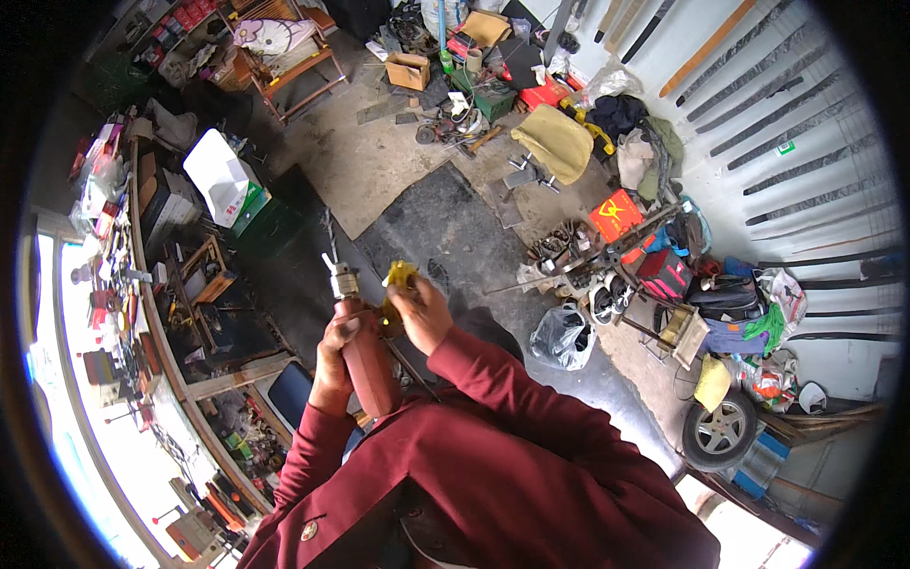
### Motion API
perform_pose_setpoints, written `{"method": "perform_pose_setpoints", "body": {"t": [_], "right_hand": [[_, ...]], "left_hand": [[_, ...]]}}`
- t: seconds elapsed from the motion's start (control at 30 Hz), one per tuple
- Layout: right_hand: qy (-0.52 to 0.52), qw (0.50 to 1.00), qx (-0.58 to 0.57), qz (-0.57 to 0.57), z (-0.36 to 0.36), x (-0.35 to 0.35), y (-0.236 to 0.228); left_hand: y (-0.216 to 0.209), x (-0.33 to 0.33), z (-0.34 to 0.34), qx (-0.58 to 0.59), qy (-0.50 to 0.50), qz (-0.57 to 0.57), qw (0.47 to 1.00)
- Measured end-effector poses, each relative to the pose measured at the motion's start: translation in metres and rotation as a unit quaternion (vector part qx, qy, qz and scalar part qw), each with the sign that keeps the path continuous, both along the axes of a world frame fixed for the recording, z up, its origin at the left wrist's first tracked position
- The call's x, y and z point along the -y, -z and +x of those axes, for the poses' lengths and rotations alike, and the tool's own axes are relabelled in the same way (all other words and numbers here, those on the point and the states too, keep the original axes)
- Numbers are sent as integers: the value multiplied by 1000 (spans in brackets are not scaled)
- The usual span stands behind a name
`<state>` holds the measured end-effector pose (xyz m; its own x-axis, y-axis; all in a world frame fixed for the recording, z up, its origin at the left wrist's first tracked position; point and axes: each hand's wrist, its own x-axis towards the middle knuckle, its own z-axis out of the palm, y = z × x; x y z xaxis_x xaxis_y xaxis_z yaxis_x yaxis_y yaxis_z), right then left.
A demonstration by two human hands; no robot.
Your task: The person picks up a red electric drill and a drill bit, then inserts the bit into the drill chuck and tightens it. They then retrieve a yellow extension cord and hold it with the drill.
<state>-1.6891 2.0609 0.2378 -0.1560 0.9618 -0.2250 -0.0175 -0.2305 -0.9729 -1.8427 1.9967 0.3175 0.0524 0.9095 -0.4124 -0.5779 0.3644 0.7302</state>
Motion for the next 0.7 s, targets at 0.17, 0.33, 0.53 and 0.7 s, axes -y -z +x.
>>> {"method": "perform_pose_setpoints", "body": {"t": [0.17,0.33,0.53,0.7], "right_hand": [[-167,952,89,239,-42,-86,22],[-231,920,137,285,-74,-189,16],[-205,979,-15,-6,-103,-314,-7],[-278,902,152,294,-122,-391,-8]], "left_hand": [[8,-77,-32,-48,-4,-22,999],[29,-175,-72,-48,43,-68,996],[40,-281,-92,42,-13,-87,995],[34,-364,-109,-6,-8,-59,998]]}}
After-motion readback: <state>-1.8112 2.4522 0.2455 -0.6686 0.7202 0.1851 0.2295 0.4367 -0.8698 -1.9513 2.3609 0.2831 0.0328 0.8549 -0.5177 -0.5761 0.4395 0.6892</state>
